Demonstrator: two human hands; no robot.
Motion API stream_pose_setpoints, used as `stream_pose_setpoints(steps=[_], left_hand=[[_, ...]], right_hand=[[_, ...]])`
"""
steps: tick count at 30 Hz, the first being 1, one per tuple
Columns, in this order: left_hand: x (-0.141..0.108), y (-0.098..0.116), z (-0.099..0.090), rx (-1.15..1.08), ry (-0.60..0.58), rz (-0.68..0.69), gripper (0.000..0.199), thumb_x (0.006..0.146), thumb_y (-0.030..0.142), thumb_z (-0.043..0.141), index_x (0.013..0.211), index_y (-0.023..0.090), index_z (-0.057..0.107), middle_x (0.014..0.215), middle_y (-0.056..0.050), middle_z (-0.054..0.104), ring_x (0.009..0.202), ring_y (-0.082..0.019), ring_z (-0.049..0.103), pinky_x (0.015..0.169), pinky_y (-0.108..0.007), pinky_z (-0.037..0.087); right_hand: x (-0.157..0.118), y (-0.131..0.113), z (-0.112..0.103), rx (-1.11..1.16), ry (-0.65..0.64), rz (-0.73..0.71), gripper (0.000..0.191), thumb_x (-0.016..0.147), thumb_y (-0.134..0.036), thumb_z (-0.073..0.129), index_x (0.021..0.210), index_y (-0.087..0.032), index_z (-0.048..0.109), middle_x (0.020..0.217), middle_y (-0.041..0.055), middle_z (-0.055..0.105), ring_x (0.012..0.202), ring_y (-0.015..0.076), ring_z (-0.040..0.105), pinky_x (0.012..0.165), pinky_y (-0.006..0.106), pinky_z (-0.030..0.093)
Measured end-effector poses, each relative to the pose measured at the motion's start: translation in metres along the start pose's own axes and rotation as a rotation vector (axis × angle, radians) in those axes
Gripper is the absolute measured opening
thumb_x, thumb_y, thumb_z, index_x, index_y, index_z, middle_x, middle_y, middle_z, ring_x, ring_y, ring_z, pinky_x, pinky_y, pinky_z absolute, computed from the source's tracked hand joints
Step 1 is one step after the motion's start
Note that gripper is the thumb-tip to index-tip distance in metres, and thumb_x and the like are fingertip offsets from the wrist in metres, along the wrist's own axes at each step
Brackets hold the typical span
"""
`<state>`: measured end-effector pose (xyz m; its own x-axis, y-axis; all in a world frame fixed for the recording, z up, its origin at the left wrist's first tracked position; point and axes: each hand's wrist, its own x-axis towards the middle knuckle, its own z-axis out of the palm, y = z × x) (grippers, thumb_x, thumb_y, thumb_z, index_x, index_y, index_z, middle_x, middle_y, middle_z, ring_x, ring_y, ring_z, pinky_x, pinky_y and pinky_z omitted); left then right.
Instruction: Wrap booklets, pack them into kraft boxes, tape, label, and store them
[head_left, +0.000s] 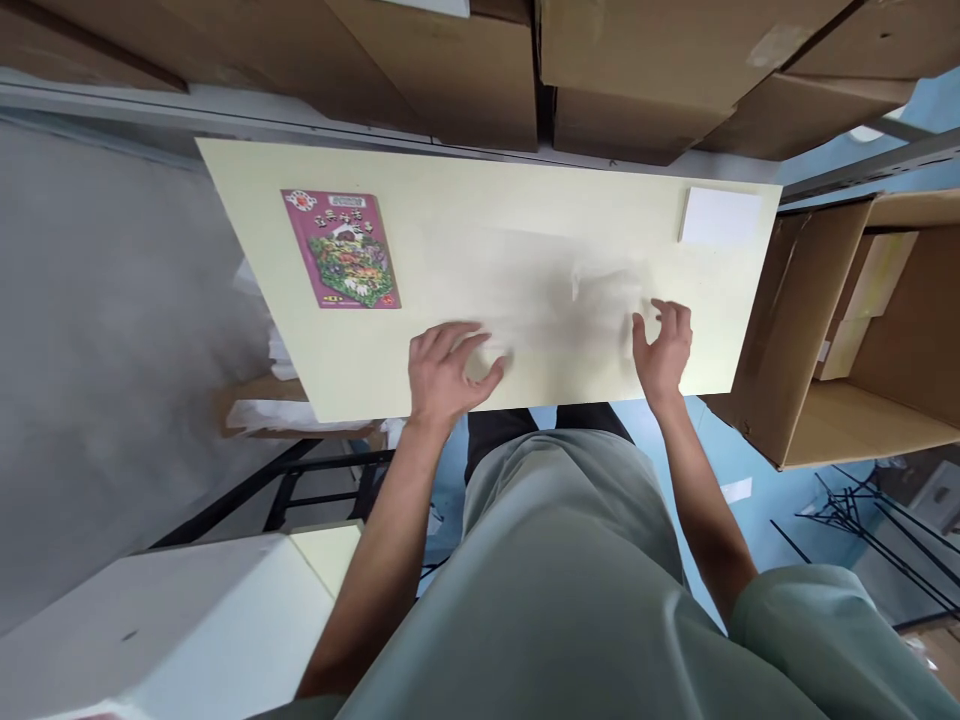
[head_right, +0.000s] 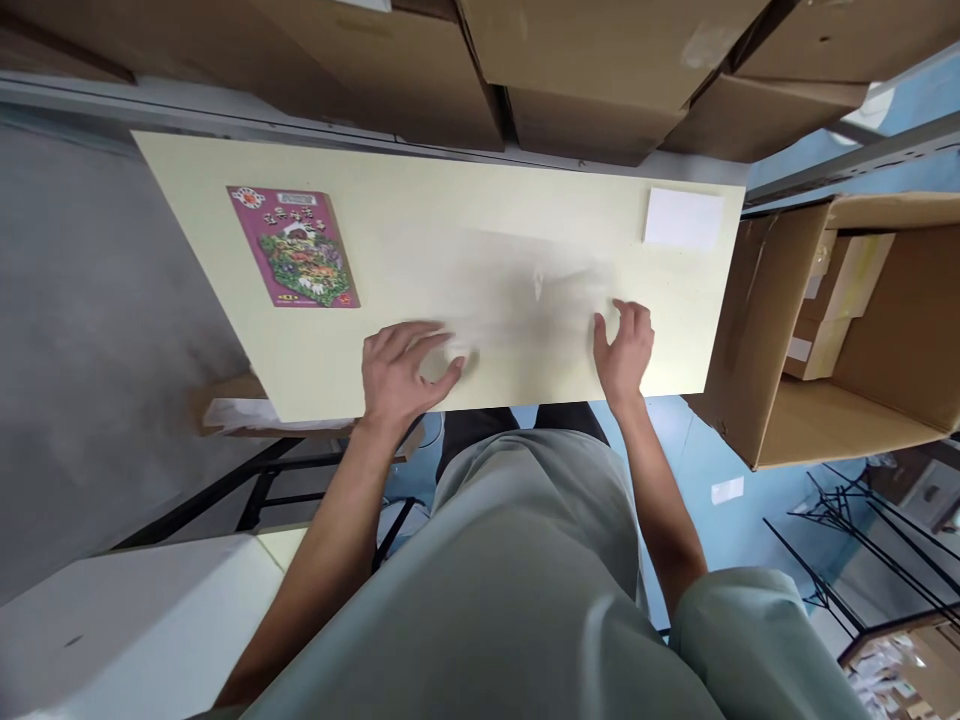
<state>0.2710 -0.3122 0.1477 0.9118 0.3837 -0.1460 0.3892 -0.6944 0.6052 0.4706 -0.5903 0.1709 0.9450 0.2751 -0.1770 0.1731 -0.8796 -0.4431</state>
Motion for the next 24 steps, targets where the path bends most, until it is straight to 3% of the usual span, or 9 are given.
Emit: stream_pose_setpoints(steps=[3,5,7,10,15,24], left_hand=[[0.025,0.023,0.018,-0.072,-0.021,0.011,0.041,0.107,0.050,0.058,0.137,0.029,0.075,0.156,-0.013,0.069,0.153,-0.037,0.056,0.126,-0.058,0.040],[0.051,0.031,0.031,-0.105,-0.034,0.023,0.055,0.109,0.054,0.053,0.156,0.027,0.063,0.175,-0.015,0.050,0.168,-0.038,0.037,0.134,-0.060,0.029],[0.075,0.029,0.040,-0.122,-0.060,0.053,0.068,0.107,0.059,0.054,0.166,0.026,0.052,0.183,-0.015,0.036,0.174,-0.038,0.022,0.139,-0.063,0.018],[0.092,0.014,0.045,-0.129,-0.128,0.106,0.079,0.101,0.065,0.063,0.169,0.027,0.050,0.184,-0.015,0.033,0.175,-0.039,0.017,0.141,-0.066,0.008],[0.082,-0.007,0.041,-0.135,-0.155,0.109,0.088,0.094,0.071,0.072,0.168,0.027,0.052,0.184,-0.013,0.034,0.176,-0.040,0.014,0.142,-0.067,0.002],[0.077,-0.006,0.042,-0.084,-0.199,0.170,0.084,0.106,0.067,0.055,0.176,0.023,0.039,0.187,-0.013,0.023,0.176,-0.038,0.005,0.142,-0.067,-0.002]], right_hand=[[0.010,-0.040,0.025,-0.100,-0.118,-0.233,0.062,0.115,-0.048,0.042,0.169,-0.018,0.043,0.173,0.0231,0.043,0.165,0.0370,0.039,0.129,0.063,0.042],[0.015,-0.067,0.050,-0.145,-0.227,-0.327,0.069,0.116,-0.048,0.037,0.176,-0.015,0.030,0.184,0.0213,0.027,0.175,0.0357,0.020,0.136,0.063,0.031],[0.017,-0.085,0.073,-0.133,-0.274,-0.345,0.069,0.117,-0.047,0.035,0.178,-0.015,0.028,0.187,0.0193,0.021,0.177,0.0340,0.011,0.140,0.062,0.023],[0.019,-0.089,0.094,-0.057,-0.268,-0.297,0.071,0.116,-0.054,0.038,0.177,-0.018,0.034,0.187,0.0168,0.026,0.177,0.0342,0.012,0.141,0.063,0.018],[0.021,-0.075,0.096,-0.042,-0.239,-0.246,0.078,0.112,-0.066,0.046,0.175,-0.021,0.041,0.187,0.0152,0.027,0.177,0.0366,0.011,0.140,0.065,0.020],[0.014,-0.076,0.098,-0.259,-0.174,-0.251,0.073,0.114,-0.057,0.045,0.177,-0.022,0.037,0.189,0.0153,0.020,0.177,0.0360,0.008,0.139,0.067,0.017]])
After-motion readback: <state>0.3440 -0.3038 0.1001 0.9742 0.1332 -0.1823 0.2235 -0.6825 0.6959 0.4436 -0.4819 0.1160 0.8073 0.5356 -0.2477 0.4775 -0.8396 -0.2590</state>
